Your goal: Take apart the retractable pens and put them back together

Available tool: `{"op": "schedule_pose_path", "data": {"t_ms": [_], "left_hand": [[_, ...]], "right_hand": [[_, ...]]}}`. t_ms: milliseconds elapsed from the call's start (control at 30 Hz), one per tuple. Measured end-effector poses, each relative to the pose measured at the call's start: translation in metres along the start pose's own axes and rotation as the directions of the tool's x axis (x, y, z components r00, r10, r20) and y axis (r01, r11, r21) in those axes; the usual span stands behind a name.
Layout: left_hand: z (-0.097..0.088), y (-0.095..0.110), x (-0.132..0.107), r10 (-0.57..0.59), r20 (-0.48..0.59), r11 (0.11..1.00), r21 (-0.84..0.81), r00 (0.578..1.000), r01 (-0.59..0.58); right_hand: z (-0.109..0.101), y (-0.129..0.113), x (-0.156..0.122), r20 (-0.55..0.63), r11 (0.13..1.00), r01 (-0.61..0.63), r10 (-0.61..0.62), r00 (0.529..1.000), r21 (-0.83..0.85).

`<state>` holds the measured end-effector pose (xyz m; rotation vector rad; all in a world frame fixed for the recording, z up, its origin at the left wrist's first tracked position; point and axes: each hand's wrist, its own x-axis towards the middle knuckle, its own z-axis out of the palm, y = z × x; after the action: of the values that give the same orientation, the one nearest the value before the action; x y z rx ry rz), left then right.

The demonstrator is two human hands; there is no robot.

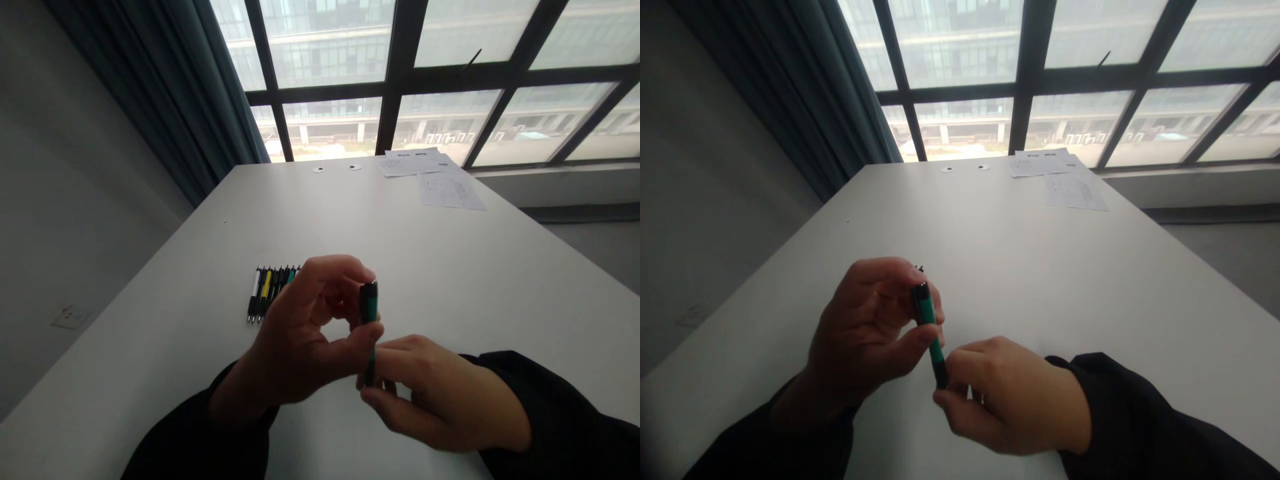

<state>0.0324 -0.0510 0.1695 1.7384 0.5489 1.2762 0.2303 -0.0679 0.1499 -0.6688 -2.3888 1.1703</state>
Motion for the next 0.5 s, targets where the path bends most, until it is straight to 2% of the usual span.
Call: {"op": "schedule_pose_path", "data": {"t_ms": [100, 200, 367, 433, 500], "left_hand": [[-0.001, -0.002, 0.002, -0.004, -0.031, 0.998, 0.061, 1.0, 0.006], [0.0, -0.006, 0.006, -0.051, -0.106, 0.991, 0.117, 0.993, 0.063], [0.006, -0.016, 0.011, -0.124, -0.225, 0.984, 0.101, 0.966, 0.149], [0.008, -0.025, 0.013, -0.141, -0.25, 0.98, 0.103, 0.958, 0.171], [0.01, -0.037, 0.014, -0.146, -0.281, 0.971, 0.144, 0.949, 0.192]], "right_hand": [[0.001, 0.002, 0.0, -0.038, 0.999, -0.032, 0.031, 0.999, -0.025], [0.003, 0.004, 0.0, -0.117, 0.992, -0.093, 0.083, 0.99, -0.084], [0.009, 0.009, 0.0, -0.223, 0.965, -0.118, 0.064, 0.973, -0.236], [0.013, 0.016, 0.001, -0.245, 0.916, -0.158, 0.069, 0.967, -0.368], [0.014, 0.03, 0.001, -0.278, 0.797, -0.266, 0.128, 0.952, -0.543]]}}
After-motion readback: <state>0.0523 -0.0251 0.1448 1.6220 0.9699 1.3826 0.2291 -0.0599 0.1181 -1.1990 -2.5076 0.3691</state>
